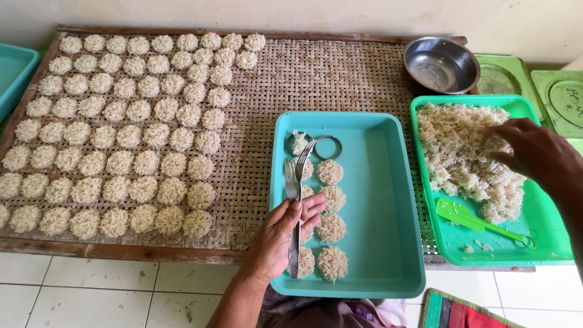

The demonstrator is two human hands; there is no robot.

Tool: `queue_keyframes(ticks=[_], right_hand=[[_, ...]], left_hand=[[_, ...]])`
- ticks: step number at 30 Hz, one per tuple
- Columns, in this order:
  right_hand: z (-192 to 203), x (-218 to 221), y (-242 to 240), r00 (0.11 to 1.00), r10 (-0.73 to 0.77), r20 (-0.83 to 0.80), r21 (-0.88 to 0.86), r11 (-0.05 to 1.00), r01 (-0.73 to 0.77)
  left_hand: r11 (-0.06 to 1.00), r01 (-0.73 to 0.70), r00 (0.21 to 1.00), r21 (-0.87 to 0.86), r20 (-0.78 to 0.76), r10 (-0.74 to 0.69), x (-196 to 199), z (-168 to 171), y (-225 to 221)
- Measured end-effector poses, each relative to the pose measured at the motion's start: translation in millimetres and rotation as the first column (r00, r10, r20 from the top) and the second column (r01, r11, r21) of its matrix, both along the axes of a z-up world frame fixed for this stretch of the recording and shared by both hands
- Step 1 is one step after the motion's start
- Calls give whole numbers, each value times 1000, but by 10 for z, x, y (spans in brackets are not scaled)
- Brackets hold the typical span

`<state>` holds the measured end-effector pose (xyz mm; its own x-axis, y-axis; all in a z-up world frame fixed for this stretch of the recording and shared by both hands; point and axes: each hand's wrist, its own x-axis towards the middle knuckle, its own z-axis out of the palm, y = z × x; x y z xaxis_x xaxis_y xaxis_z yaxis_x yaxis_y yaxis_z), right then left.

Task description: Form small circular cakes from noodles using a mold and a fork

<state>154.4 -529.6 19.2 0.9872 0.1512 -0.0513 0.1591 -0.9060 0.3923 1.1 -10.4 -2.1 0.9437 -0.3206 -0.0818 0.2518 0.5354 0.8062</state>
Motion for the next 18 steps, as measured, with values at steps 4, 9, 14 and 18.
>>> queue_keyframes(ticks=[4,9,14,18], right_hand=[[-249,111,-403,986,78,148,38,996,-84],[-1,121,-465,994,-105,-6,641,763,84],[-398,381,-1219,994,-24,-110,987,118,112],[271,86,-116,960,-73,-272,961,34,275]], left_hand=[[1000,-2,999,-18,-38,1,-18,14,11],[1000,-26,999,13,-28,26,-5,-28,34],[1000,-22,999,-10,-33,22,4,-13,48],[999,-45,999,-9,-23,45,20,-49,111]])
